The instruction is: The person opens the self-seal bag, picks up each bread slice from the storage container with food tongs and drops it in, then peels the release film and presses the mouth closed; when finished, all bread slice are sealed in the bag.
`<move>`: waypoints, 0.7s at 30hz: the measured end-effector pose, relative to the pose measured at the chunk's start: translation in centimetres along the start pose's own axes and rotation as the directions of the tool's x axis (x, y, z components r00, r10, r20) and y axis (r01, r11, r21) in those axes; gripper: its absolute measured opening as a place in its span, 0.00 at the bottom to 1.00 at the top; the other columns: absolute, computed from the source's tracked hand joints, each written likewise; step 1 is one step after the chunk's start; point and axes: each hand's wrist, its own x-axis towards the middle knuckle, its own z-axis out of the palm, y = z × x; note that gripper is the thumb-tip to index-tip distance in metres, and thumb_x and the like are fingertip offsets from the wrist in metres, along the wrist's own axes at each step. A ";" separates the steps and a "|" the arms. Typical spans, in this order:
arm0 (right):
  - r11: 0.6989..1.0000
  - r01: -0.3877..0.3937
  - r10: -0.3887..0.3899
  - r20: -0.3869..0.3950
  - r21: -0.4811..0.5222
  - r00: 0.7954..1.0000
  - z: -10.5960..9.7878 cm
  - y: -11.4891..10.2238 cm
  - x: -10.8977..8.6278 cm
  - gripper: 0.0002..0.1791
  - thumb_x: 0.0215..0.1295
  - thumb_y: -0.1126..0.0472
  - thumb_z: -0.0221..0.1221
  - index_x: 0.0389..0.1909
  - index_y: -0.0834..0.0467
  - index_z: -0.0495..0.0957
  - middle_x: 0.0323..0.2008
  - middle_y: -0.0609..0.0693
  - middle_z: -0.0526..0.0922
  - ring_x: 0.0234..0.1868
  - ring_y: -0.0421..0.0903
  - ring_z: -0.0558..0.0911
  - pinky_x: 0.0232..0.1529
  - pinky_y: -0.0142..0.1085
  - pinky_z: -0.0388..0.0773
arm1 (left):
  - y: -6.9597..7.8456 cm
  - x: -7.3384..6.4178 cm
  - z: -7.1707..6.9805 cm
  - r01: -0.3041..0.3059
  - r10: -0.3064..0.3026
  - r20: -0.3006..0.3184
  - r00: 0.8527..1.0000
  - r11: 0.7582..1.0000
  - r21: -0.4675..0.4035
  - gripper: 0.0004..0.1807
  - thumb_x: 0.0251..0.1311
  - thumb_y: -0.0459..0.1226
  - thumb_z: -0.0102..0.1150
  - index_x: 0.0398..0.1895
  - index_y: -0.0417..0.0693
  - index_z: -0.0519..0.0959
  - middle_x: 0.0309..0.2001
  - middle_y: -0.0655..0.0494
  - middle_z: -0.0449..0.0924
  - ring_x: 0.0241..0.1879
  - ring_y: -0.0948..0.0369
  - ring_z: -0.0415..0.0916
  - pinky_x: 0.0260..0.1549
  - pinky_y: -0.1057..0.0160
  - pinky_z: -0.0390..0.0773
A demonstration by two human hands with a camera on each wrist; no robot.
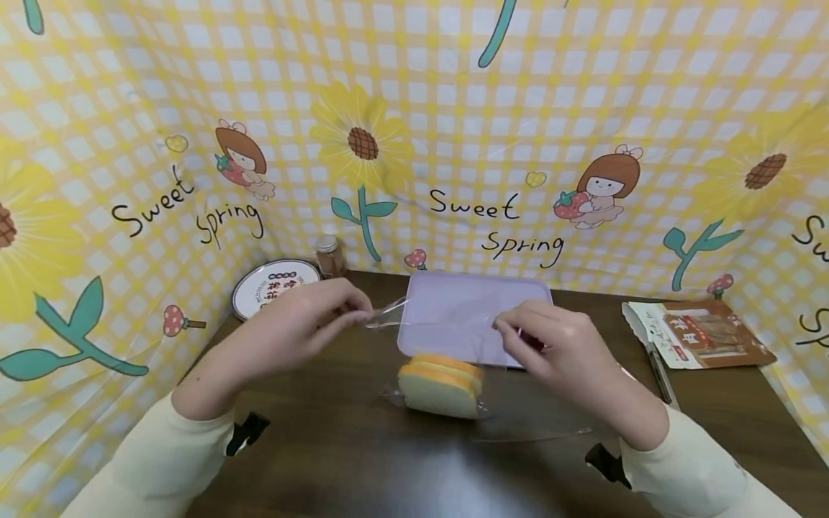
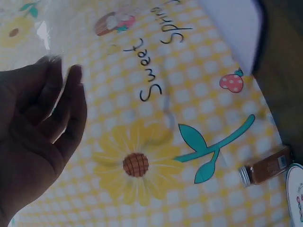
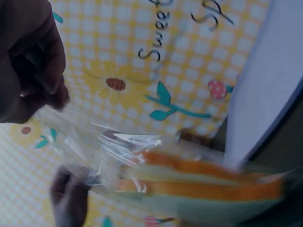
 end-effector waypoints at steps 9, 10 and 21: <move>0.970 -0.188 0.195 -0.027 0.154 0.980 -0.3 0.4 0.0 0.10 0.66 0.72 0.67 0.40 0.55 0.90 0.29 0.44 0.86 0.28 0.31 0.76 0.30 0.23 0.74 | 0.5 -1.5 -0.9 0.066 -0.138 -0.234 0.962 0.954 -0.291 0.10 0.76 0.27 0.58 0.49 0.50 0.82 0.40 0.62 0.85 0.38 0.69 0.81 0.35 0.73 0.80; 0.963 -0.203 0.212 -0.029 0.178 0.977 -0.2 0.3 0.1 0.10 0.66 0.73 0.67 0.40 0.55 0.90 0.30 0.45 0.86 0.28 0.31 0.76 0.30 0.23 0.74 | 0.7 -1.5 -0.8 0.068 -0.156 -0.249 0.956 0.942 -0.328 0.10 0.76 0.26 0.57 0.49 0.49 0.82 0.40 0.61 0.85 0.38 0.69 0.81 0.34 0.72 0.79; 0.864 -0.379 0.385 0.050 0.332 0.921 0.7 0.0 -0.2 0.11 0.71 0.71 0.66 0.39 0.52 0.92 0.36 0.49 0.94 0.34 0.33 0.86 0.35 0.23 0.81 | 0.4 -2.5 1.0 0.092 -0.200 -0.303 0.932 0.937 -0.337 0.08 0.73 0.23 0.60 0.46 0.43 0.82 0.38 0.55 0.85 0.40 0.67 0.83 0.46 0.77 0.83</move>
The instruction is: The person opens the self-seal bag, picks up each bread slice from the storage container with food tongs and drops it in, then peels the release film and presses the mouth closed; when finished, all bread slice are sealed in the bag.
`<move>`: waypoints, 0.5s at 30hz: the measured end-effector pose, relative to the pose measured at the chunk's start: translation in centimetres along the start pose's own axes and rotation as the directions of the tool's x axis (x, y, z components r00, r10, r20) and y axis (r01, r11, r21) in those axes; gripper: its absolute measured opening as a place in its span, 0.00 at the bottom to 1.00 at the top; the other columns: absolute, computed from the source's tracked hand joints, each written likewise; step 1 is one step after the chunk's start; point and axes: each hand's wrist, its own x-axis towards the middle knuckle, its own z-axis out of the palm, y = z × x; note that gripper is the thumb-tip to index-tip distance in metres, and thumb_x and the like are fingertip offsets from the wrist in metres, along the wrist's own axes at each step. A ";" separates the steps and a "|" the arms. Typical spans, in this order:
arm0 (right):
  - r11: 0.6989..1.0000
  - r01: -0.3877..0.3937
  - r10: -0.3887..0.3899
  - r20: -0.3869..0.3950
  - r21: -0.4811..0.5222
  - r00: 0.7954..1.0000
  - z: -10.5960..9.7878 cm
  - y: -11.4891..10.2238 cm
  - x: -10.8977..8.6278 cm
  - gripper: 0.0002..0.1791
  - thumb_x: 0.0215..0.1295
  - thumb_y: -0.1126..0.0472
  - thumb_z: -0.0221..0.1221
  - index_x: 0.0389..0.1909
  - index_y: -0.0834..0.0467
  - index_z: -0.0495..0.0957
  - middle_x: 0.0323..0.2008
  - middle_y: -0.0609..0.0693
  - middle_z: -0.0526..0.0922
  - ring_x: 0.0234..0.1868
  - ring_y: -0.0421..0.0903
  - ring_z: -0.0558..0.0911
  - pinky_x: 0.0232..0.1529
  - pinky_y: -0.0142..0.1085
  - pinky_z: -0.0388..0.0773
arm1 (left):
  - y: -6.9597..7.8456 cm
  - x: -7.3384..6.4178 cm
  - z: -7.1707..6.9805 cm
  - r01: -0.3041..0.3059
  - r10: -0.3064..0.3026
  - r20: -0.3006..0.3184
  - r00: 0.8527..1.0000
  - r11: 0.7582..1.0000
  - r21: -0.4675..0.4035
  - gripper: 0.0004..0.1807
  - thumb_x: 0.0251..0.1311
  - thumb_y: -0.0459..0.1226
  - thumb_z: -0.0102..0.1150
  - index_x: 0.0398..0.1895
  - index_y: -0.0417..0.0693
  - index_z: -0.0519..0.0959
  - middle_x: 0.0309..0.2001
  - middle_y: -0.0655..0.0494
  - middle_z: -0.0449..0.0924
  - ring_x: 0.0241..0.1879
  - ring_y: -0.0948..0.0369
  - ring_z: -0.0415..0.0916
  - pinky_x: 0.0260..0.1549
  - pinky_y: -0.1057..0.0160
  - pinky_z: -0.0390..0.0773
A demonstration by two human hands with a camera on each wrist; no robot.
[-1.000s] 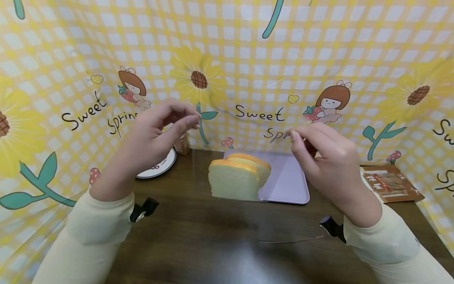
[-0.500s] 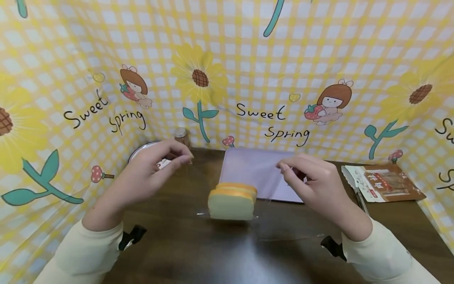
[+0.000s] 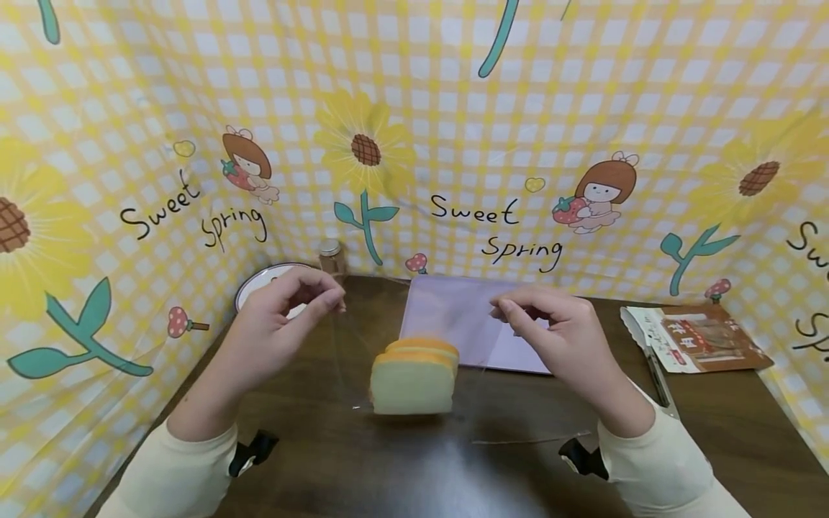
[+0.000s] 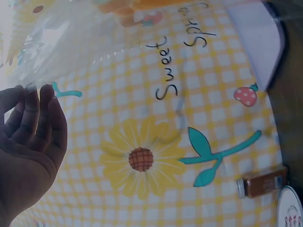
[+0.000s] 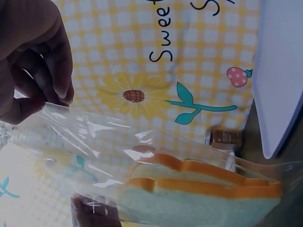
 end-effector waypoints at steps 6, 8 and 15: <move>0.991 -0.120 0.115 0.080 0.060 0.990 -0.1 1.1 -0.4 0.09 0.72 0.70 0.66 0.42 0.54 0.91 0.39 0.48 0.93 0.38 0.35 0.88 0.39 0.25 0.84 | -1.2 -0.6 0.2 0.018 -0.019 0.039 0.999 0.999 0.048 0.10 0.71 0.25 0.62 0.46 0.48 0.83 0.38 0.59 0.88 0.38 0.69 0.85 0.40 0.75 0.84; 0.982 -0.162 0.151 0.107 0.098 0.983 0.0 1.6 -0.5 0.08 0.74 0.68 0.65 0.43 0.55 0.91 0.40 0.47 0.93 0.39 0.37 0.89 0.41 0.27 0.86 | -1.6 -0.7 0.3 0.029 -0.031 0.056 0.998 0.999 0.031 0.10 0.72 0.26 0.62 0.47 0.50 0.83 0.38 0.60 0.88 0.37 0.69 0.86 0.36 0.73 0.84; 0.956 -0.214 0.195 0.110 0.200 0.975 0.9 3.4 -0.7 0.08 0.77 0.67 0.63 0.47 0.59 0.89 0.41 0.50 0.94 0.40 0.39 0.91 0.42 0.33 0.90 | -3.6 -0.5 0.8 0.070 -0.065 0.094 0.993 0.996 -0.047 0.09 0.74 0.27 0.62 0.48 0.49 0.83 0.34 0.57 0.91 0.36 0.65 0.90 0.38 0.68 0.89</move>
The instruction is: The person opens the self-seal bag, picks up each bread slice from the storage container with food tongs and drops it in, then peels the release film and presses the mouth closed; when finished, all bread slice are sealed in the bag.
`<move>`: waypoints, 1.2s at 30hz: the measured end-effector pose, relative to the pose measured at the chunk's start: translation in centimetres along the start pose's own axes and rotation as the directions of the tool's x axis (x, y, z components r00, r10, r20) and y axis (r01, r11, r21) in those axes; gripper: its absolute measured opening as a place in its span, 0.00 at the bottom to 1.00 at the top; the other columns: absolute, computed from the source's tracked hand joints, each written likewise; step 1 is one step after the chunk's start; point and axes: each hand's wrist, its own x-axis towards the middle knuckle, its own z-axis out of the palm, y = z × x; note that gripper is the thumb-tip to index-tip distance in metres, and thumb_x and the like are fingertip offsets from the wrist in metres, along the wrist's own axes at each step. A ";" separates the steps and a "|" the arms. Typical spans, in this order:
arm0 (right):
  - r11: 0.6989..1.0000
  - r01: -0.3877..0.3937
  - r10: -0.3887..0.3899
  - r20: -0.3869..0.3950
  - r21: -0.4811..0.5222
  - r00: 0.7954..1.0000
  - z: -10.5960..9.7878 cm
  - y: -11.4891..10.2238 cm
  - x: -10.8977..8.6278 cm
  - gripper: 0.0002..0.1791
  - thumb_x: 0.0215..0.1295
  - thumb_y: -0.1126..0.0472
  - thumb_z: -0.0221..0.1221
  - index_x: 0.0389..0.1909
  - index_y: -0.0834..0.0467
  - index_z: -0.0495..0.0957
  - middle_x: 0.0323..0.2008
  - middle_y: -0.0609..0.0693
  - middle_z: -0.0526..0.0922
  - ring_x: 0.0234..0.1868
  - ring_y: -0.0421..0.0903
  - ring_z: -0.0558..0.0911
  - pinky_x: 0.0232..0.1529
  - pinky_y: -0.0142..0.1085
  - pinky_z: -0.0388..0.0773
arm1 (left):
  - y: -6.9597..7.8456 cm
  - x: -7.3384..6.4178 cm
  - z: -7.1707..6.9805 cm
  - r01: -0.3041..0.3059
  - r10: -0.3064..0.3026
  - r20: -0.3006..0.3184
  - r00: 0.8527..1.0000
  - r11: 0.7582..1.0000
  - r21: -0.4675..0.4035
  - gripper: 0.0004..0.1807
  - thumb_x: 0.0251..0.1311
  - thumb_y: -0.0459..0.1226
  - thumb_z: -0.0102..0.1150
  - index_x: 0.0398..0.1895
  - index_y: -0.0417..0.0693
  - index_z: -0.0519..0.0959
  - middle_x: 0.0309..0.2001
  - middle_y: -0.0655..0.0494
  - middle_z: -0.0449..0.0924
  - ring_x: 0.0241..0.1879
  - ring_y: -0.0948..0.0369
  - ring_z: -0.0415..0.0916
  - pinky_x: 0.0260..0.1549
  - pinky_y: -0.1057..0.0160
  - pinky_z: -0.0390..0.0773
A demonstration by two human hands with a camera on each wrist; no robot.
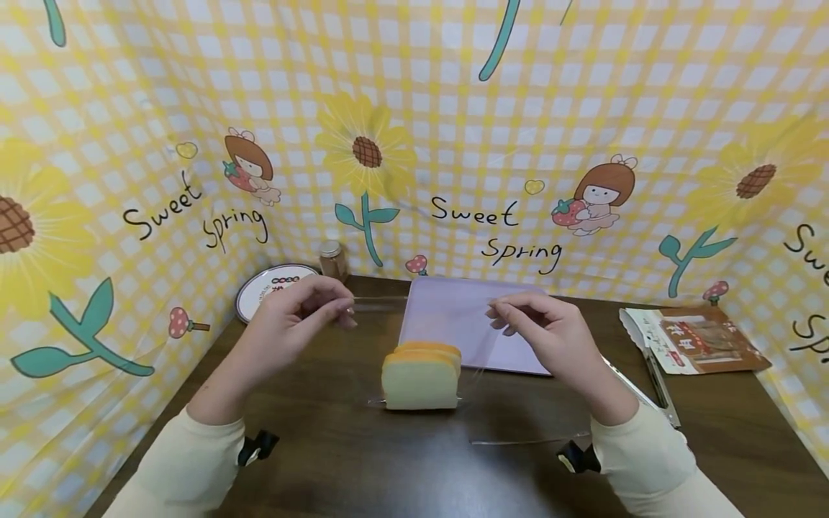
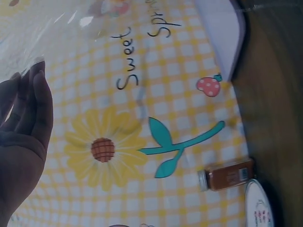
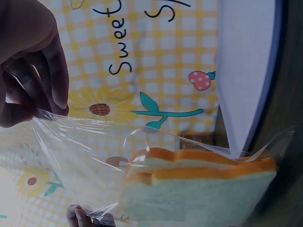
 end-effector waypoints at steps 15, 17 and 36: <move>0.997 0.073 -0.071 -0.091 0.025 0.993 0.7 1.2 0.3 0.11 0.75 0.71 0.63 0.51 0.60 0.90 0.44 0.49 0.94 0.40 0.38 0.92 0.42 0.32 0.91 | -1.5 0.9 -0.3 0.013 -0.011 0.056 0.998 0.999 -0.036 0.09 0.76 0.28 0.59 0.51 0.50 0.82 0.46 0.55 0.93 0.42 0.66 0.91 0.43 0.65 0.91; 0.996 0.083 -0.080 -0.097 0.030 0.992 0.6 1.3 0.2 0.11 0.74 0.72 0.63 0.51 0.61 0.89 0.43 0.44 0.94 0.41 0.37 0.92 0.44 0.31 0.91 | -1.7 0.9 -0.2 0.000 0.004 0.061 0.998 0.998 -0.068 0.09 0.75 0.27 0.59 0.51 0.47 0.82 0.44 0.51 0.93 0.42 0.66 0.92 0.43 0.63 0.92; 0.954 0.274 -0.270 -0.050 0.124 0.962 0.1 2.5 -0.5 0.14 0.67 0.83 0.60 0.47 0.69 0.88 0.47 0.41 0.91 0.46 0.37 0.89 0.50 0.28 0.89 | -2.6 1.1 -0.6 -0.156 0.185 0.150 0.971 0.970 -0.187 0.18 0.72 0.18 0.54 0.54 0.42 0.85 0.47 0.47 0.91 0.48 0.64 0.90 0.48 0.64 0.91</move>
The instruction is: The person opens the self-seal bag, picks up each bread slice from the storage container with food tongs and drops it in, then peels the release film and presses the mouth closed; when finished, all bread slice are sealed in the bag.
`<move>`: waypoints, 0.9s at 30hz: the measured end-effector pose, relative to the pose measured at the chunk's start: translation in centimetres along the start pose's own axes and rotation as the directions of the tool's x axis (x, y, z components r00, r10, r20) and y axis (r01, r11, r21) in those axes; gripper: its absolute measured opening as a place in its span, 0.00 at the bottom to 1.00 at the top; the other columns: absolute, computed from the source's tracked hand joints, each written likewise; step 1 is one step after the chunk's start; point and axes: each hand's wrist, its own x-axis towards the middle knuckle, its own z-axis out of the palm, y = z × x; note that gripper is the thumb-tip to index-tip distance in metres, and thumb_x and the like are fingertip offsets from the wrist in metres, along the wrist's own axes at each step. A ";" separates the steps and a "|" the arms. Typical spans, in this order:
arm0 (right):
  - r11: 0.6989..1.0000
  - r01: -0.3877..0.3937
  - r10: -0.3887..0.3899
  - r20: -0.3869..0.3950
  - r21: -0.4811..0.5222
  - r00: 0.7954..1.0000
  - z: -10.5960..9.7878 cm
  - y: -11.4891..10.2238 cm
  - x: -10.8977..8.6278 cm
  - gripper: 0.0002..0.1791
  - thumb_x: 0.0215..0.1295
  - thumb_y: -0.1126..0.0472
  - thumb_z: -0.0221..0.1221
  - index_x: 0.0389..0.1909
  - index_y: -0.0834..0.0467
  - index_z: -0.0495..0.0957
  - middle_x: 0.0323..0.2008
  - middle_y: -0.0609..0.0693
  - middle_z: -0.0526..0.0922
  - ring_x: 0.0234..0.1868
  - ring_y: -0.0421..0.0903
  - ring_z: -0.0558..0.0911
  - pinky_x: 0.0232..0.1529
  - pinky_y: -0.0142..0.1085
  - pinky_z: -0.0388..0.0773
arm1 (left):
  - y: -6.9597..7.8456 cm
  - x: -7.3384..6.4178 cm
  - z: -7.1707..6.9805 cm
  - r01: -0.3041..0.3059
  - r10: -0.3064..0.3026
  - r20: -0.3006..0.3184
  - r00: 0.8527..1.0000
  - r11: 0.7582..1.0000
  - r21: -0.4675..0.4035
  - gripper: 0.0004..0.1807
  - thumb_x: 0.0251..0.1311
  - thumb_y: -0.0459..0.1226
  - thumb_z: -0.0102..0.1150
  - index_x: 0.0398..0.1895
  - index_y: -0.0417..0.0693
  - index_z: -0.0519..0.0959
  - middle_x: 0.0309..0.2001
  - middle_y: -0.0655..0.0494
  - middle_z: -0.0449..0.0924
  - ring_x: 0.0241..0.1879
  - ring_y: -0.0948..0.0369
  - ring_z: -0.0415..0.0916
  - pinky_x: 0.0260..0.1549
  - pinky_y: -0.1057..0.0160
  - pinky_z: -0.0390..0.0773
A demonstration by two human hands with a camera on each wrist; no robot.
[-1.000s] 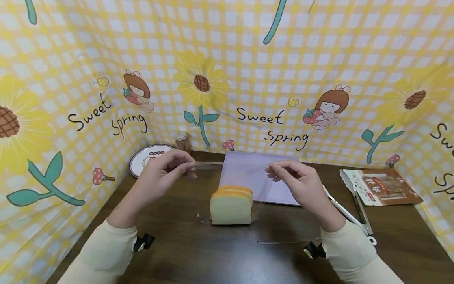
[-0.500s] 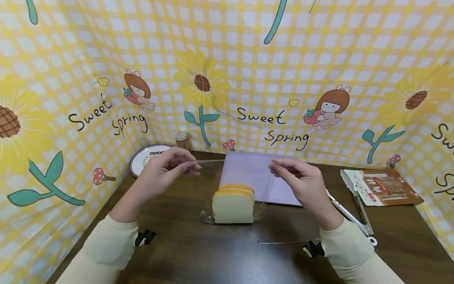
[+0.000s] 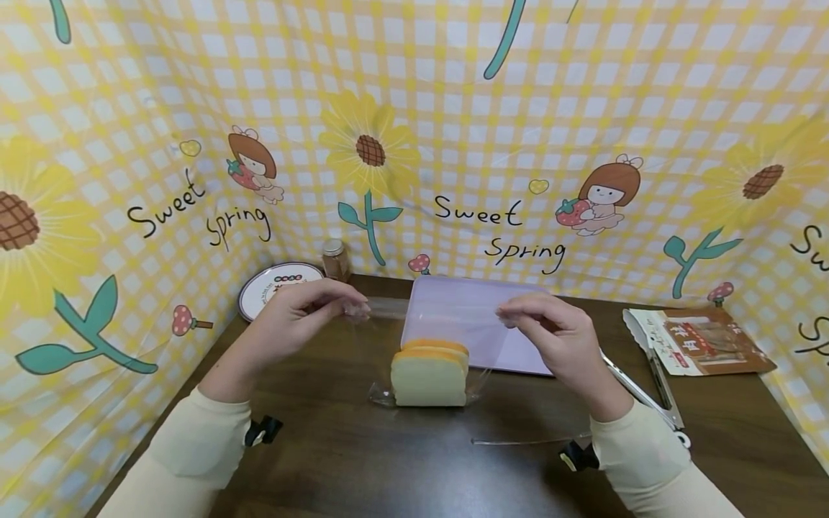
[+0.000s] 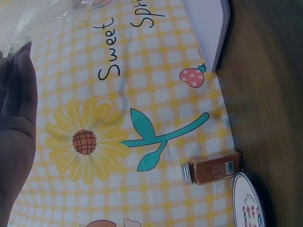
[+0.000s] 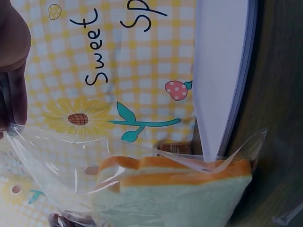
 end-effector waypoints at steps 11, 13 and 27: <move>0.997 0.062 -0.064 0.065 0.041 0.996 -0.6 0.0 0.0 0.18 0.67 0.86 0.56 0.45 0.68 0.88 0.45 0.43 0.91 0.46 0.38 0.89 0.47 0.28 0.88 | -0.2 0.0 -0.2 -0.005 0.004 0.001 1.000 0.994 0.108 0.19 0.71 0.18 0.55 0.53 0.45 0.85 0.45 0.49 0.91 0.44 0.66 0.89 0.42 0.71 0.87; 0.999 0.037 -0.039 0.068 0.020 0.997 -0.7 -0.1 0.0 0.17 0.66 0.86 0.56 0.43 0.68 0.87 0.44 0.41 0.91 0.45 0.36 0.89 0.45 0.27 0.88 | -0.1 -0.1 -0.2 0.012 -0.012 0.004 1.000 0.992 0.123 0.18 0.72 0.19 0.56 0.52 0.46 0.85 0.45 0.51 0.91 0.44 0.68 0.88 0.41 0.73 0.86; 0.991 -0.089 0.078 0.109 0.102 0.991 -0.9 -0.5 0.0 0.09 0.69 0.85 0.54 0.41 0.76 0.81 0.43 0.40 0.90 0.43 0.36 0.92 0.44 0.36 0.93 | 0.4 0.0 -0.4 0.133 -0.140 0.052 0.989 0.983 0.123 0.12 0.74 0.24 0.59 0.51 0.45 0.85 0.42 0.53 0.91 0.42 0.70 0.88 0.39 0.71 0.87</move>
